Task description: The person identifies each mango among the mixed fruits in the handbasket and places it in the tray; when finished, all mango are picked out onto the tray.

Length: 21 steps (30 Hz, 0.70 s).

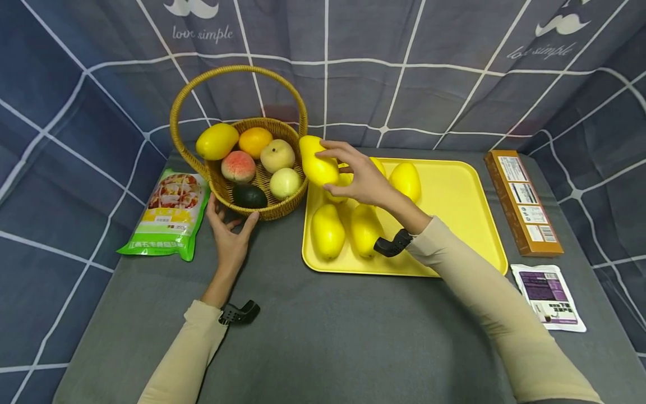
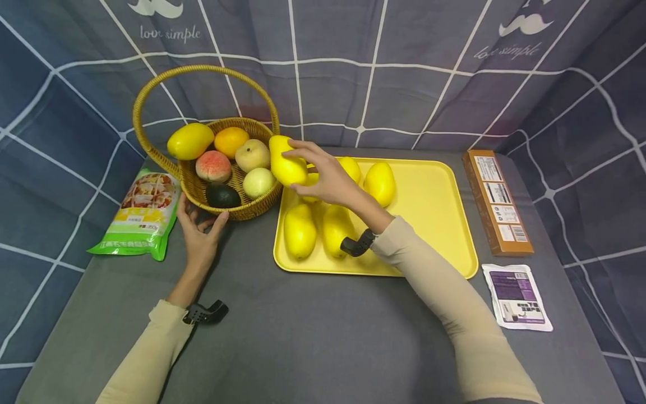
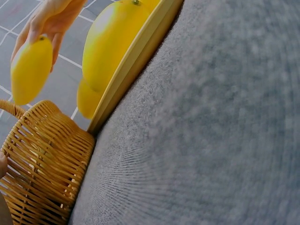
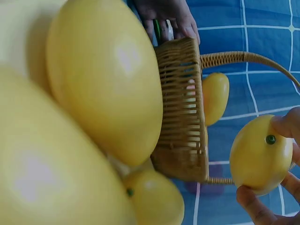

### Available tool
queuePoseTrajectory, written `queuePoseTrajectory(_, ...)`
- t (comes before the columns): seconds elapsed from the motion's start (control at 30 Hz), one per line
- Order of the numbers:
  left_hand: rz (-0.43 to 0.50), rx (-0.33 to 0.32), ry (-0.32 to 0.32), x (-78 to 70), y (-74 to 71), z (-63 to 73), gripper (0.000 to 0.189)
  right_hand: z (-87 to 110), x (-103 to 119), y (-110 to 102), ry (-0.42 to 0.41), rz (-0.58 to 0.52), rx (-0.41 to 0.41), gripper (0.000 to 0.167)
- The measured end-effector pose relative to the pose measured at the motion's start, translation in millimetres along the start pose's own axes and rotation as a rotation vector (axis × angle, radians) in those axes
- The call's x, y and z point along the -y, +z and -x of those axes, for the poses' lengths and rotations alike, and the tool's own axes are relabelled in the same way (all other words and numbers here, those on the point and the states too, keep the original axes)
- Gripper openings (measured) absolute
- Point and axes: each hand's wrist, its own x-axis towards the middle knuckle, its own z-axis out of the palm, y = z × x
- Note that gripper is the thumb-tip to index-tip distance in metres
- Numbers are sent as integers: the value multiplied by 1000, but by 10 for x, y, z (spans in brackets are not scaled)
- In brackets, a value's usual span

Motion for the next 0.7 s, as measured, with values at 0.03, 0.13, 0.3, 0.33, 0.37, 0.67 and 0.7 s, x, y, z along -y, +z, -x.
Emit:
queuePoseTrajectory(0.03, 0, 0, 0, 0, 0, 0, 90, 30, -12, -24, 2, -2, -4, 56)
queuePoseTrajectory(0.13, 1, -2, -3, 0, 1, 0, 90, 114, -48, -102, 12, 7, -22, 56)
queuePoseTrajectory(0.3, 0, -6, -11, -2, 8, 1, 90, 242, -104, -248, 31, 46, -57, 58)
queuePoseTrajectory(0.33, -2, -8, -12, -3, 10, 1, 90, 267, -117, -279, 34, 56, -64, 58)
queuePoseTrajectory(0.37, -3, -10, -13, -2, 12, 1, 91, 291, -132, -311, 37, 65, -70, 59)
queuePoseTrajectory(0.67, -8, -7, -12, -1, 13, 6, 91, 523, -222, -577, 74, 114, -133, 60)
queuePoseTrajectory(0.7, -9, -8, -11, -1, 13, 6, 91, 551, -242, -607, 77, 122, -140, 60)
